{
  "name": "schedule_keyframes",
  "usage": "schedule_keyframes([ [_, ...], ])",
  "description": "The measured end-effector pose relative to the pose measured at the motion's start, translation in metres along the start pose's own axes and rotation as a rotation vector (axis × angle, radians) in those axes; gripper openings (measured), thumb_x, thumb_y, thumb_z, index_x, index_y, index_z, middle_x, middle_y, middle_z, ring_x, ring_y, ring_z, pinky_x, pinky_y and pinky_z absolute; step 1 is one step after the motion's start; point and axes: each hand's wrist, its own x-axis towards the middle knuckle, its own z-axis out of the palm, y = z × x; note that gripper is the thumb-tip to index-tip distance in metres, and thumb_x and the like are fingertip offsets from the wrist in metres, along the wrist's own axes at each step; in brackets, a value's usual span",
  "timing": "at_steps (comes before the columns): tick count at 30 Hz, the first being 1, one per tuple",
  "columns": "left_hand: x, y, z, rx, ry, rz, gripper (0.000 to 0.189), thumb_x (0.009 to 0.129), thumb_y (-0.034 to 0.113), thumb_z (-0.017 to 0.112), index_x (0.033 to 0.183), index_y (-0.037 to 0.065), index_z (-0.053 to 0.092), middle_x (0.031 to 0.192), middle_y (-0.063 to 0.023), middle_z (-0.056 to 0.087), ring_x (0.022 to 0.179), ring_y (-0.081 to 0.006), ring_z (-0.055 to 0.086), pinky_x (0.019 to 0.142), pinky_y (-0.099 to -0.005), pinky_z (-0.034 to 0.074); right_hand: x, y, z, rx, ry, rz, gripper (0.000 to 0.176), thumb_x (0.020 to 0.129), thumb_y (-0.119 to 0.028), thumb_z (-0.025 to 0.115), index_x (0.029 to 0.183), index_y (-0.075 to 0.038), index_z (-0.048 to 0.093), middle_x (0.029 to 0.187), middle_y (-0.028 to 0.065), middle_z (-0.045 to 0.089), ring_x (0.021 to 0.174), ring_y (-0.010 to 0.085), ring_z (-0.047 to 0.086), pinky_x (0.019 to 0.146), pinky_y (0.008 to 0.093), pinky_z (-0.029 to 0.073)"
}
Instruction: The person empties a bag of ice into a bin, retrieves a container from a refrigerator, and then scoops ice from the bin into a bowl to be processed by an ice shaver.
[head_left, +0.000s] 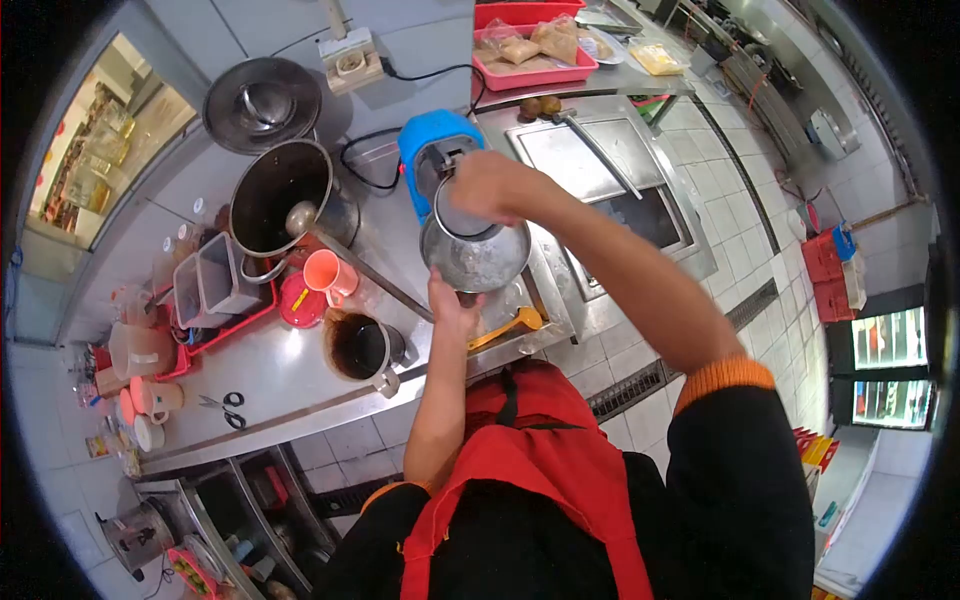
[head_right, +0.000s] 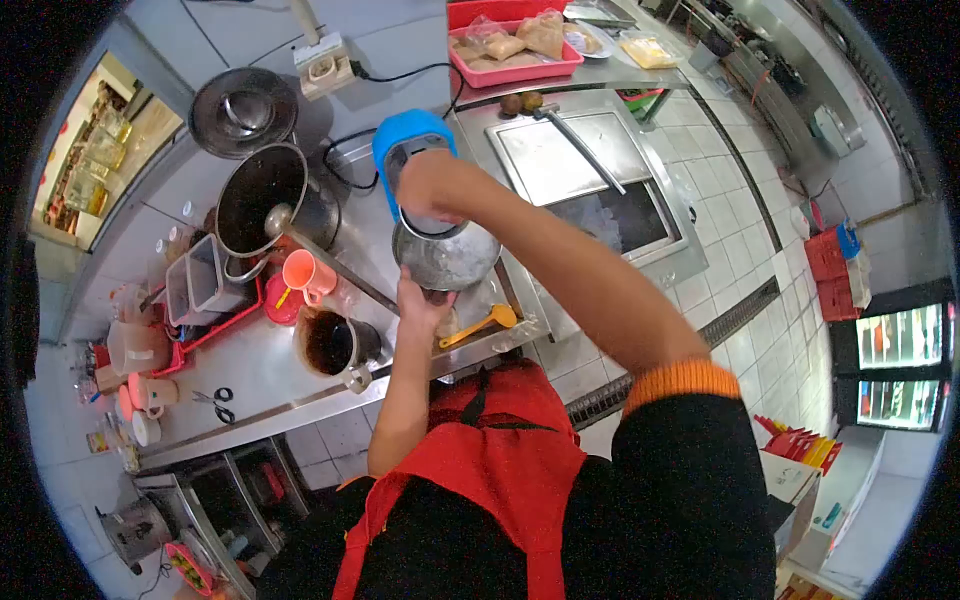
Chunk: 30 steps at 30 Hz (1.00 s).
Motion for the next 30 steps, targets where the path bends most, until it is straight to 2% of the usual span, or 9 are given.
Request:
schedule_keyframes([
  [2,0.011,0.007,-0.004,0.011,-0.055,0.047,0.052,0.088,0.051,0.029,0.124,0.017,0.044,0.124,-0.0088,0.048,0.113,-0.0258,0.045,0.092,-0.0453,0.035,-0.007,-0.004,0.007,-0.064,0.086,-0.057,0.025,0.069,-0.008,0.046,0.057,0.01,0.058,0.054,0.021,0.057,0.051,0.0315,0.061,0.044,0.0393,0.047],
  [4,0.02,0.007,-0.011,-0.104,-0.04,0.208,0.053,0.086,0.049,0.031,0.121,0.012,0.046,0.12,-0.0093,0.051,0.111,-0.0264,0.046,0.089,-0.0439,0.038,-0.01,-0.016,0.005,0.81,0.273,0.472,0.026,0.07,-0.009,0.047,0.071,0.014,0.058,0.061,0.0255,0.058,0.052,0.0332,0.061,0.045,0.0393,0.048],
  [19,0.04,0.003,-0.019,-0.344,-0.115,0.183,0.062,0.085,0.055,0.03,0.131,0.015,0.037,0.133,-0.0109,0.041,0.12,-0.0326,0.04,0.098,-0.0508,0.031,-0.007,-0.02,0.006,0.772,0.232,0.501,0.036,0.079,-0.018,0.043,0.09,0.015,0.049,0.079,0.0294,0.059,0.051,0.032,0.06,0.041,0.0394,0.047],
  [21,0.036,-0.031,-0.03,-0.499,-0.442,0.126,0.065,0.083,0.059,0.032,0.131,0.015,0.037,0.133,-0.0114,0.041,0.12,-0.0329,0.04,0.097,-0.0502,0.032,0.014,0.029,0.014,0.21,0.013,0.045,0.034,0.076,-0.021,0.046,0.075,0.012,0.053,0.07,0.0192,0.058,0.047,0.0261,0.058,0.037,0.0365,0.045],
  [22,0.019,-0.031,-0.019,-0.516,-0.437,0.142,0.065,0.083,0.059,0.032,0.131,0.015,0.037,0.133,-0.0114,0.041,0.12,-0.0329,0.04,0.097,-0.0502,0.032,0.023,0.044,-0.005,0.015,-0.067,-0.049,0.021,0.066,-0.008,0.051,0.056,0.009,0.057,0.052,0.0212,0.055,0.048,0.0269,0.061,0.038,0.035,0.045],
  [23,-0.011,-0.024,0.001,-0.379,-0.185,0.059,0.066,0.083,0.06,0.032,0.13,0.014,0.038,0.132,-0.0112,0.041,0.121,-0.0319,0.04,0.097,-0.051,0.032,0.018,0.027,-0.039,0.46,-0.069,0.449,0.015,0.061,-0.008,0.055,0.055,0.004,0.06,0.052,0.0179,0.057,0.046,0.0247,0.06,0.037,0.0356,0.044],
  [25,-0.023,-0.018,0.007,-0.257,0.071,-0.042,0.067,0.083,0.061,0.032,0.13,0.014,0.039,0.132,-0.0109,0.042,0.122,-0.031,0.039,0.097,-0.0517,0.032,0.02,0.008,-0.054,0.325,-0.088,0.51,0.013,0.06,-0.008,0.055,0.057,0.002,0.063,0.053,0.0185,0.058,0.046,0.0252,0.059,0.039,0.0365,0.044],
  [27,0.001,-0.008,-0.002,-0.315,-0.106,-0.026,0.066,0.084,0.06,0.034,0.128,0.012,0.041,0.129,-0.0099,0.045,0.117,-0.0301,0.045,0.094,-0.0528,0.037,0.02,0.01,-0.024,0.018,-0.172,0.144,0.03,0.075,-0.016,0.045,0.066,0.012,0.054,0.056,0.0187,0.055,0.04,0.0216,0.054,0.034,0.0336,0.042],
  [30,0.027,-0.003,-0.004,-0.354,-0.144,0.123,0.065,0.085,0.059,0.037,0.127,0.009,0.04,0.124,-0.0107,0.049,0.11,-0.0306,0.052,0.089,-0.0526,0.042,0.002,0.002,0.015,0.302,0.283,0.326,0.032,0.086,-0.021,0.041,0.081,0.009,0.049,0.059,0.0179,0.053,0.037,0.023,0.051,0.033,0.0352,0.038],
])
